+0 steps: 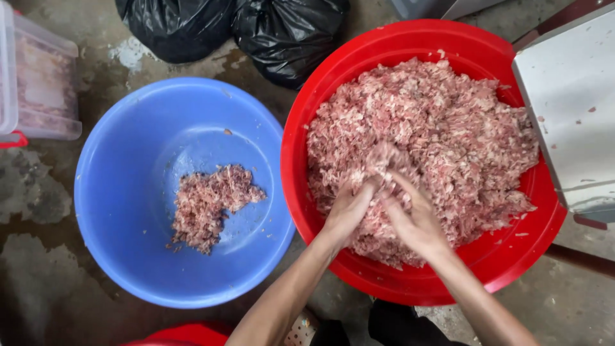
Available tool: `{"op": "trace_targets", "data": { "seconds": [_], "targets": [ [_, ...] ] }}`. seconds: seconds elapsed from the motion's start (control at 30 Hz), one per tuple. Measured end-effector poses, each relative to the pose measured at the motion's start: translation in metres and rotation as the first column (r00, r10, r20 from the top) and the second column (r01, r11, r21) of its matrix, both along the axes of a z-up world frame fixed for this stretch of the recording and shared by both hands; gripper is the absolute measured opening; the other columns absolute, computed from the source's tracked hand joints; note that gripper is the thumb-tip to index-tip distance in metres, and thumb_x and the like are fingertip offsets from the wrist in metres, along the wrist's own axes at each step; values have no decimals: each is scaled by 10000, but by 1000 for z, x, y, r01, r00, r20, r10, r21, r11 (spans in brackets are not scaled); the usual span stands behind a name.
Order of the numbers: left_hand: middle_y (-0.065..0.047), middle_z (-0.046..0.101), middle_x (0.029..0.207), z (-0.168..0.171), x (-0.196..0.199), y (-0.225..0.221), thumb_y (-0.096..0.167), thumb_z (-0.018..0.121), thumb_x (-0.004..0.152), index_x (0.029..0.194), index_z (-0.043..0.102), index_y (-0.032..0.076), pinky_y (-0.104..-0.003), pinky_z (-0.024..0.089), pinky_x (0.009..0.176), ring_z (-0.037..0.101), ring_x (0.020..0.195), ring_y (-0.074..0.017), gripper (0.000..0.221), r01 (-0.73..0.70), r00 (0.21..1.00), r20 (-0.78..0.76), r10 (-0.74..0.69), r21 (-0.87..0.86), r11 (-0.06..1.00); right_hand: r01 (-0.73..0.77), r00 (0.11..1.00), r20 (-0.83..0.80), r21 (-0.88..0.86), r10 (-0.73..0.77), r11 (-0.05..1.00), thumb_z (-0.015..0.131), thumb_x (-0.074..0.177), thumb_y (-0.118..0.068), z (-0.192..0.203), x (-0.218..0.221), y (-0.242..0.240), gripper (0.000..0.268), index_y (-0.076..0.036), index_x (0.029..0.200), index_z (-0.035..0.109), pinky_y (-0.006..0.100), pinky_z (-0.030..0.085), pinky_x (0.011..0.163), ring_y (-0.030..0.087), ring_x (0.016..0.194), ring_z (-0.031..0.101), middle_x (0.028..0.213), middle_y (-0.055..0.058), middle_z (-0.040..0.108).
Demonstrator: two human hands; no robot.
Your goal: The person mixes ground meat by hand in a large blue plastic basin, gathering and turning the meat from red basins into the blue one and kneading the pile with both hands to combine it evenly.
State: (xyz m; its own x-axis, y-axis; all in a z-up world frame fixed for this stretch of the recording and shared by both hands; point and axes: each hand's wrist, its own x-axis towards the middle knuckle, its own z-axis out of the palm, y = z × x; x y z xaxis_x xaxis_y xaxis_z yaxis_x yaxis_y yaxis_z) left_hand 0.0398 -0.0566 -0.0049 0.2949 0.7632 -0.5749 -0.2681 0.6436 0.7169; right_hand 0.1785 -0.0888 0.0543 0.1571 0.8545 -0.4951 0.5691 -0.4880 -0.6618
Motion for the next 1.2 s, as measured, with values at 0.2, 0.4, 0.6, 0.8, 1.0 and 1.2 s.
{"op": "trace_targets", "data": {
  "seconds": [0.2,0.4,0.6,0.8,1.0,1.2],
  "targets": [
    [-180,607,1389,111,9,31,369,641,981,1437,562,15,-477,491,1045,578,1270,-280,583,-95,989,139,43,394,914,-57,996,-38,433,81,899,591,993,-394,97,21,27,584,-103,1497,536,335,574,610,181,722,626,1206,136,640],
    [-315,442,1455,184,-39,59,528,730,909,1563,349,-9,-648,514,924,542,1270,-455,928,-138,959,-160,234,457,879,-300,916,30,712,399,635,562,1166,-275,164,-12,62,384,-64,1487,551,310,559,771,135,915,606,1121,90,610],
    [-235,611,1363,204,-168,13,495,672,983,1477,427,-35,-440,622,991,684,1202,-328,765,-306,924,44,380,680,666,-362,699,-262,673,666,645,566,1058,-173,160,-135,85,439,-151,1488,482,350,684,740,193,1008,690,1397,116,498],
    [-156,665,1325,-48,-268,-20,462,603,1110,1442,594,3,-402,493,990,639,1201,-277,566,-308,658,-443,609,580,754,-859,429,-111,258,896,443,490,1032,-569,0,-229,121,703,-227,1608,278,587,300,1166,365,1528,223,1706,152,155],
    [-306,716,943,-153,-301,-61,333,609,968,1013,697,16,-551,545,788,694,879,-476,332,-3,195,-921,336,343,940,-964,217,314,-82,924,254,572,993,-354,-88,-233,117,556,-232,1524,459,497,401,1150,371,1358,512,1443,215,559],
    [-252,710,921,-51,-259,-67,105,597,934,903,699,-16,-546,546,756,690,845,-452,162,96,129,-835,535,547,831,-924,361,466,65,808,376,580,1025,-246,-59,-248,113,265,-156,1253,681,566,552,910,447,1016,698,1017,226,745]
  ]
}}
